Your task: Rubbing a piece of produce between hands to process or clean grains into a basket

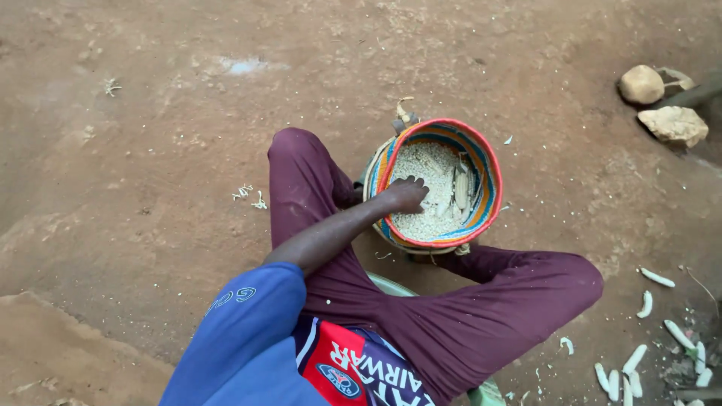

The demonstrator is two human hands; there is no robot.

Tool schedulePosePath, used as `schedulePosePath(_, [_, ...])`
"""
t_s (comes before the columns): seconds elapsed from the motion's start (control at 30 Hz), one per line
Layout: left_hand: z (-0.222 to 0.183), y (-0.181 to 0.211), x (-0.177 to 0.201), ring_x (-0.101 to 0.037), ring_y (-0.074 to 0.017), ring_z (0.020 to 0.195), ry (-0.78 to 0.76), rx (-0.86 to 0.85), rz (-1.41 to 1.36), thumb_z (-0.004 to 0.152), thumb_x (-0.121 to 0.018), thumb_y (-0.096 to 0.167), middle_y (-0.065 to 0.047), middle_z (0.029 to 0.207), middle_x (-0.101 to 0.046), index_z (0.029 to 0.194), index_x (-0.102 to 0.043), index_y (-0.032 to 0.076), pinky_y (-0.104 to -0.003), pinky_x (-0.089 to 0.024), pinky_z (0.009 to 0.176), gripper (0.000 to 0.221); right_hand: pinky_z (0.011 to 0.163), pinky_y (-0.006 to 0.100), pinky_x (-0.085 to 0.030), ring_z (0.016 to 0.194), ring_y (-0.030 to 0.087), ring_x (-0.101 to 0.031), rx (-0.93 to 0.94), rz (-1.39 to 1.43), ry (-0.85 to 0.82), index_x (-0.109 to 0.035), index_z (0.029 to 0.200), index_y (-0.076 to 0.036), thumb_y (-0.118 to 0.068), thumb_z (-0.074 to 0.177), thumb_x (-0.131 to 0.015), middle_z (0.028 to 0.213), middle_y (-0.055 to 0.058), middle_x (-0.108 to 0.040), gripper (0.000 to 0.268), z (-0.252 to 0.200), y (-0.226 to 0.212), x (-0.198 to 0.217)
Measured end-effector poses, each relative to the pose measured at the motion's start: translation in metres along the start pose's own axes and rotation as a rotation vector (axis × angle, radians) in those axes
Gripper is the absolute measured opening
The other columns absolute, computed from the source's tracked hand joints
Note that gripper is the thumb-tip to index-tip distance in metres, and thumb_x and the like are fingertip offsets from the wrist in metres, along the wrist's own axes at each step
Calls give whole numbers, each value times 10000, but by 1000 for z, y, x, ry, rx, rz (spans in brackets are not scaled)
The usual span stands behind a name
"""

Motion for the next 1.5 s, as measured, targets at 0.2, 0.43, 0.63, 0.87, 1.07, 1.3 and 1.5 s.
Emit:
schedulePosePath(0.2, [5,-2,2,-620,-423,1239,-17,4,-56,919,-763,516,-191,1290,-650,1330,-681,44,-596,-585,937,631,940,408,-574,1087,228,-739,128,-363,-403,-809,1153,-273,-343,1037,-717,1243,39,-826,164,83,-54,-211])
schedulePosePath(0.43, [-22,8,29,-604,-458,1292,-73,16,-170,966,-730,448,-218,1348,-643,1368,-663,26,-645,-550,997,587,897,513,-609,1067,363,-778,267,-639,-991,-828,1196,-164,-268,979,-730,1134,141,-840,259,57,-190,-599])
schedulePosePath(0.63, [-17,12,12,-553,-431,1386,-136,130,-161,1028,-623,365,-213,1434,-613,1418,-627,28,-647,-525,1035,516,801,686,-547,911,547,-716,395,-851,-1085,-709,1158,-61,-304,1037,-653,942,274,-765,277,67,-124,-678])
schedulePosePath(0.87, [-15,-7,-18,-673,-524,1100,-49,79,-75,781,-877,189,-289,1259,-581,1272,-661,-28,-629,-605,833,579,813,589,-605,979,448,-767,109,-1471,-561,-734,1227,-102,-327,940,-726,1005,180,-787,365,240,93,-526])
schedulePosePath(1.07, [-41,15,5,-651,-469,1128,-15,23,16,733,-942,159,-251,1189,-626,1296,-572,-37,-579,-601,860,702,797,637,-599,1026,498,-737,49,-1390,-661,-700,1223,-39,-335,857,-818,1053,245,-749,486,272,153,-558])
schedulePosePath(1.3, [-52,15,20,-620,-562,1212,-275,20,-132,697,-777,55,-285,1344,-595,1354,-523,-44,-623,-591,904,710,830,599,-624,1122,512,-672,-52,-1446,-515,-609,1281,107,-100,876,-749,1280,344,-605,475,262,130,-589])
schedulePosePath(1.5, [-40,-12,29,-616,-523,1211,-141,130,-315,735,-812,259,-288,1242,-642,1408,-548,-14,-670,-567,880,773,932,625,-592,1195,518,-667,-107,-1266,-431,-604,1345,145,-44,996,-646,1275,364,-623,399,250,103,-564])
Point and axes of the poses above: each hand's wrist, its own z-axis towards the middle knuckle, its own x-axis out of the back of the hand, y = z × x, the point moved 3 cm from there along z, towards the middle knuckle
